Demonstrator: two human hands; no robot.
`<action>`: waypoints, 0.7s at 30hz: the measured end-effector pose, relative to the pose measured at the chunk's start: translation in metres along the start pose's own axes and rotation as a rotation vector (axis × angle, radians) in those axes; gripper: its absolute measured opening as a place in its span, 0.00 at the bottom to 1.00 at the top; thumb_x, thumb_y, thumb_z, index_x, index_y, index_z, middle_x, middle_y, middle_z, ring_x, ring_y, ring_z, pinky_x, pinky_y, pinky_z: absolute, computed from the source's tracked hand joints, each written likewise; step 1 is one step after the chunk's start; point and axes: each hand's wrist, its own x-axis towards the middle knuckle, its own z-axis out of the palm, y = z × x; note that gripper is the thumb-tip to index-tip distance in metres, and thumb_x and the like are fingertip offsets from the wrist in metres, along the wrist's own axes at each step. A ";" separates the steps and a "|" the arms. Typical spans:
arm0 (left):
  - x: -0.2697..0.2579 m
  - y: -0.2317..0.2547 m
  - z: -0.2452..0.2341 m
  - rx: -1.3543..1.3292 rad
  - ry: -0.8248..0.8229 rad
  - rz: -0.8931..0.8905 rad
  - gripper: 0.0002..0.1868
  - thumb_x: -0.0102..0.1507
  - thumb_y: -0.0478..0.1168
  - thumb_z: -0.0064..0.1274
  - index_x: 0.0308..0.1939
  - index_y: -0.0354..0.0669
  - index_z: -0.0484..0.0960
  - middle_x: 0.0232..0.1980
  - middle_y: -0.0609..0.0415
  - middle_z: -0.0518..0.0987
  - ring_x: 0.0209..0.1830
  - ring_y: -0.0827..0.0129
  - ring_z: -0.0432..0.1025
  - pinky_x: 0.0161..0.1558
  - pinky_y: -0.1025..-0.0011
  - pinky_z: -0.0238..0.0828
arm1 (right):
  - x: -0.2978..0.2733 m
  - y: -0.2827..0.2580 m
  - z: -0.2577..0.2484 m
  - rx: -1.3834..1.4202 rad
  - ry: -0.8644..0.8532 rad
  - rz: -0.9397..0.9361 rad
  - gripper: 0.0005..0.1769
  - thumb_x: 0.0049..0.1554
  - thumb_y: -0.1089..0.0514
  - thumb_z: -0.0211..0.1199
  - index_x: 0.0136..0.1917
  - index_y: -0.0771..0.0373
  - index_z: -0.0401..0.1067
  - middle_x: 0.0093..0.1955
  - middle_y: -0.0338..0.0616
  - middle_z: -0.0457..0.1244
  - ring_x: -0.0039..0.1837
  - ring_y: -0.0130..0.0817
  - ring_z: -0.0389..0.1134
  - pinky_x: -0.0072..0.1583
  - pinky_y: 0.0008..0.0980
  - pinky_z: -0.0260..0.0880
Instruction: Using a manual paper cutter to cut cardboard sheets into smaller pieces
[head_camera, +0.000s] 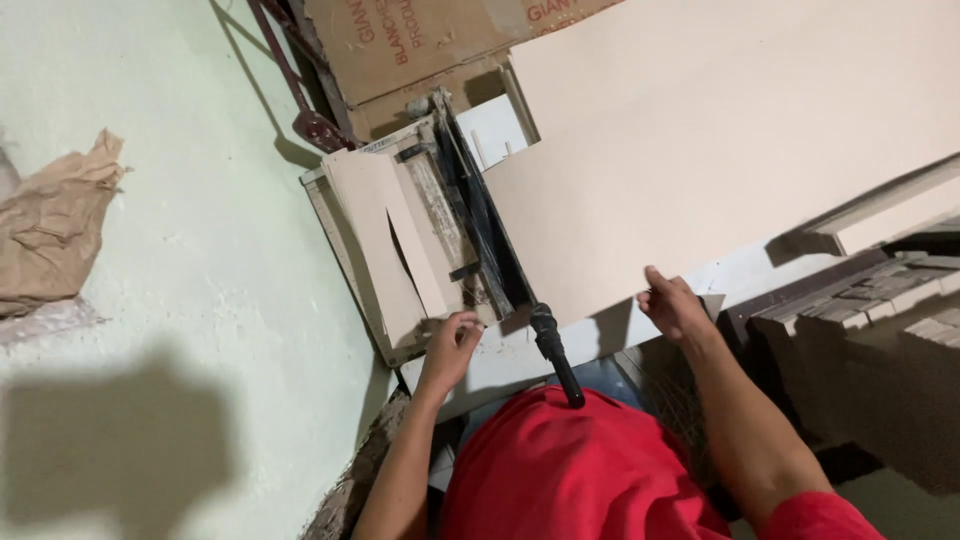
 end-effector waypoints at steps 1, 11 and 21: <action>0.001 0.003 -0.001 -0.003 0.073 0.059 0.24 0.70 0.53 0.48 0.65 0.46 0.75 0.62 0.44 0.78 0.63 0.47 0.72 0.61 0.47 0.71 | -0.003 -0.001 -0.006 0.003 0.004 -0.009 0.21 0.65 0.52 0.66 0.50 0.61 0.55 0.32 0.36 0.55 0.32 0.39 0.68 0.40 0.33 0.71; 0.059 -0.005 -0.048 0.321 0.745 0.088 0.36 0.68 0.47 0.54 0.76 0.46 0.57 0.71 0.37 0.58 0.73 0.39 0.54 0.68 0.43 0.59 | -0.004 0.021 0.017 0.036 -0.025 0.064 0.23 0.62 0.58 0.67 0.52 0.66 0.51 0.38 0.44 0.61 0.40 0.45 0.74 0.47 0.46 0.82; 0.106 -0.018 -0.075 0.202 0.597 -0.186 0.48 0.68 0.52 0.51 0.81 0.47 0.36 0.80 0.36 0.46 0.81 0.38 0.45 0.73 0.43 0.54 | -0.003 -0.005 0.069 -0.003 -0.093 0.079 0.28 0.63 0.57 0.65 0.57 0.67 0.45 0.44 0.50 0.62 0.46 0.49 0.74 0.55 0.52 0.81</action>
